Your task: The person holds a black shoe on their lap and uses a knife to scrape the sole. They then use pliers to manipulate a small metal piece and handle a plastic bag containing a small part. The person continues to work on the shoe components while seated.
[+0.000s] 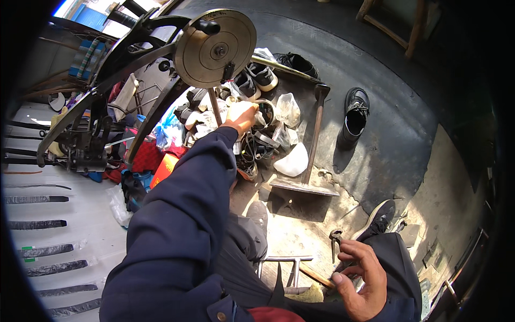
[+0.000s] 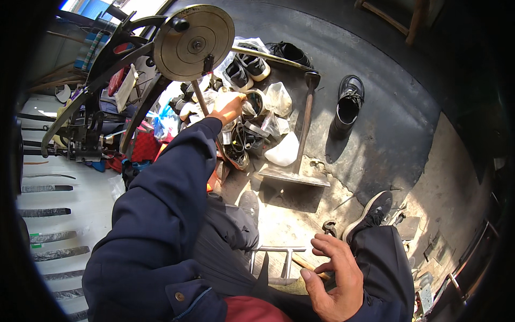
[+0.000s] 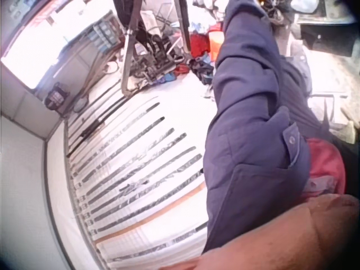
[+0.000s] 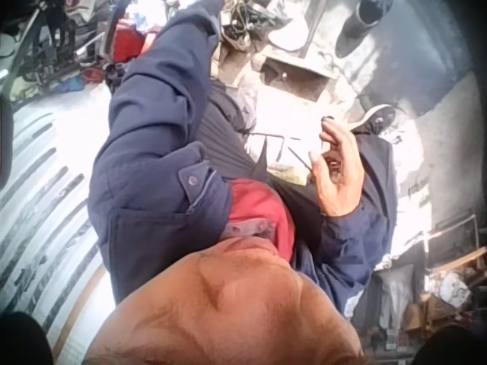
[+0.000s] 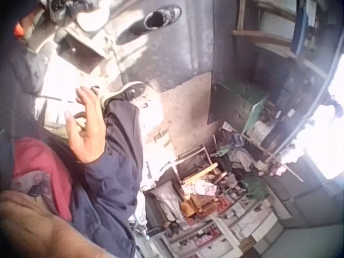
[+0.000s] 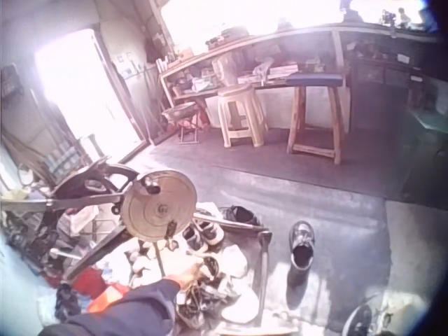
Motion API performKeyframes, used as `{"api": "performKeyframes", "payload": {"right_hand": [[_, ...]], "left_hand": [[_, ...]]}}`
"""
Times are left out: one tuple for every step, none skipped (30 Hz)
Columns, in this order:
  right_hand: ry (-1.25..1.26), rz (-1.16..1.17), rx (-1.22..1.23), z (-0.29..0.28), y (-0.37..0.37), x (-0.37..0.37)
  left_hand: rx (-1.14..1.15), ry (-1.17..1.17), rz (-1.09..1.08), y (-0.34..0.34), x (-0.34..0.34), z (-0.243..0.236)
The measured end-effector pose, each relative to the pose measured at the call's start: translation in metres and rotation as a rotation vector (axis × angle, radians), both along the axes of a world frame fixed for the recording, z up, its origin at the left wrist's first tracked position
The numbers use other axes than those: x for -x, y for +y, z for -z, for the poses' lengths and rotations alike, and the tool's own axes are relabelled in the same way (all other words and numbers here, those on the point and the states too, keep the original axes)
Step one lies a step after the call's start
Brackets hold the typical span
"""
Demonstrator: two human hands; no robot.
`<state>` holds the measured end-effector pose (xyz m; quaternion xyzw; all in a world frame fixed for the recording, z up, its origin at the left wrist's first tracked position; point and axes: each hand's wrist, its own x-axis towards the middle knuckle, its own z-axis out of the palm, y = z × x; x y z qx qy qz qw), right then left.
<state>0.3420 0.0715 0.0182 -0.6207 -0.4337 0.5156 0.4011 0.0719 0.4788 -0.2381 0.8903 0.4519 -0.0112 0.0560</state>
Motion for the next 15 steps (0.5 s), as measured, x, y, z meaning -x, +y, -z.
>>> {"api": "performKeyframes", "payload": {"right_hand": [[0.005, -0.015, -0.016, 0.002, 0.003, 0.000], [0.058, -0.018, 0.064, 0.002, 0.005, 0.000], [0.066, -0.026, 0.096, 0.003, 0.008, 0.000], [0.074, -0.035, 0.126, 0.003, 0.010, 0.001], [0.079, -0.045, 0.151, 0.003, 0.012, 0.001], [0.069, -0.038, 0.134, 0.003, 0.014, 0.002], [0.072, -0.044, 0.151, 0.003, 0.016, 0.002], [0.076, -0.052, 0.166, 0.002, 0.017, 0.002], [0.079, -0.061, 0.181, 0.002, 0.018, 0.002], [0.069, -0.068, 0.206, 0.001, 0.019, 0.003], [0.070, -0.063, 0.215, 0.001, 0.020, 0.003], [0.070, -0.061, 0.224, 0.000, 0.020, 0.004], [0.068, -0.060, 0.231, 0.000, 0.020, 0.005], [0.032, -0.091, 0.219, 0.000, 0.020, 0.005], [0.045, -0.093, 0.233, 0.000, 0.020, 0.006]], "left_hand": [[-0.004, 0.008, -0.003, -0.001, 0.002, 0.005], [0.016, -0.012, -0.027, -0.005, 0.004, 0.010], [0.021, -0.020, -0.018, -0.009, 0.006, 0.013], [0.040, -0.017, -0.024, -0.013, 0.007, 0.015], [0.026, -0.027, -0.015, -0.015, 0.008, 0.016], [0.063, -0.015, -0.041, -0.015, 0.007, 0.017], [0.059, -0.040, -0.046, -0.014, 0.007, 0.018], [0.057, -0.057, -0.057, -0.014, 0.007, 0.019], [0.055, -0.074, -0.072, -0.014, 0.007, 0.019], [0.044, -0.096, -0.076, -0.015, 0.007, 0.020], [0.065, -0.059, -0.069, -0.016, 0.009, 0.021], [0.083, -0.038, -0.087, -0.018, 0.010, 0.021], [0.119, 0.001, -0.118, -0.020, 0.011, 0.022], [0.153, 0.042, -0.149, -0.021, 0.011, 0.024], [0.244, 0.115, -0.162, -0.018, 0.011, 0.026]]}}
